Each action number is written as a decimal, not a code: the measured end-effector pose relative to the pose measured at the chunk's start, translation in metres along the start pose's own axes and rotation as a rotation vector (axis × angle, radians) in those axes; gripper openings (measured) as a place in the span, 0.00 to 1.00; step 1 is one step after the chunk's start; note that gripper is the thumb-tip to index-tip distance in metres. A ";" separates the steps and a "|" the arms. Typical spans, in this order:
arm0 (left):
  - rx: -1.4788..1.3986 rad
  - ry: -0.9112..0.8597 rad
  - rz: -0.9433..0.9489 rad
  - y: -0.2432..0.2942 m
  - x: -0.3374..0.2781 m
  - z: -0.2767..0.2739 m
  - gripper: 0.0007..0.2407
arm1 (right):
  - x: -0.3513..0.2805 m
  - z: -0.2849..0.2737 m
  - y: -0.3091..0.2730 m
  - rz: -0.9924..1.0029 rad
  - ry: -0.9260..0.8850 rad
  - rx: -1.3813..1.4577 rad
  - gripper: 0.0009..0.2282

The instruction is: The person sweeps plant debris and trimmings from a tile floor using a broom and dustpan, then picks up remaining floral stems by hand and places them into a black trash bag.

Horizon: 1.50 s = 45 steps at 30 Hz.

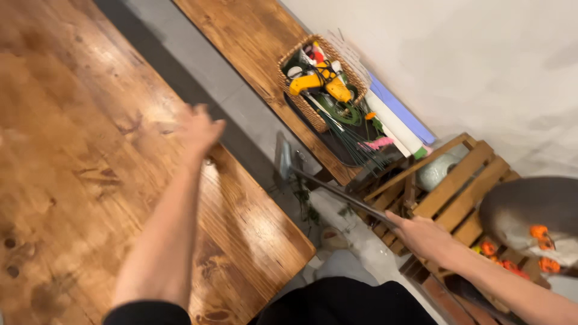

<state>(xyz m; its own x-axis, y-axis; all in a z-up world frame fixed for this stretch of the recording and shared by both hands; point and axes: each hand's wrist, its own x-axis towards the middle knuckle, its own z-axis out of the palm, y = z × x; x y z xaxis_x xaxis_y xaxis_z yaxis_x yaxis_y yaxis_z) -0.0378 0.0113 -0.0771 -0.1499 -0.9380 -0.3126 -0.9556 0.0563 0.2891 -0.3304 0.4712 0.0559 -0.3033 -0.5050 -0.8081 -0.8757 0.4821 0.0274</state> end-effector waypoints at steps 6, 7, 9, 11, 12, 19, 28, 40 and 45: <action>-0.570 0.297 0.402 0.123 -0.170 -0.008 0.12 | 0.202 0.025 -0.043 -0.141 0.093 0.187 0.20; -0.740 0.261 0.430 0.149 -0.206 -0.012 0.10 | 0.256 0.057 -0.053 -0.174 0.081 0.277 0.21; -0.823 0.137 0.249 0.163 -0.243 0.006 0.11 | 0.298 0.072 -0.071 -0.201 0.065 0.340 0.22; -0.897 -0.033 0.061 0.159 -0.266 0.043 0.11 | 0.303 0.100 -0.068 -0.201 0.012 0.423 0.22; -0.863 0.014 0.005 0.151 -0.270 0.068 0.10 | 0.290 0.107 -0.053 -0.189 -0.020 0.429 0.22; -0.862 -0.081 -0.263 0.156 -0.301 0.059 0.11 | 0.218 0.122 -0.009 -0.130 -0.210 0.455 0.24; -0.931 -0.286 -0.355 0.142 -0.344 0.236 0.10 | 0.164 0.124 0.010 -0.163 -0.145 0.071 0.25; -1.156 -0.349 -0.671 0.107 -0.453 0.217 0.11 | 0.035 0.112 0.020 -0.015 -0.402 0.122 0.28; -1.042 -0.403 -0.645 0.070 -0.460 0.287 0.11 | 0.068 0.112 0.047 -0.475 -0.377 -0.393 0.15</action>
<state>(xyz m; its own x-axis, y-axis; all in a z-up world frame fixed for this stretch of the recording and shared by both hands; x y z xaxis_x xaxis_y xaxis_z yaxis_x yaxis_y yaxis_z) -0.1083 0.5450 -0.1733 0.0225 -0.5170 -0.8557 -0.2636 -0.8287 0.4938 -0.3504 0.5397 -0.0631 0.2319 -0.2806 -0.9314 -0.9727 -0.0574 -0.2249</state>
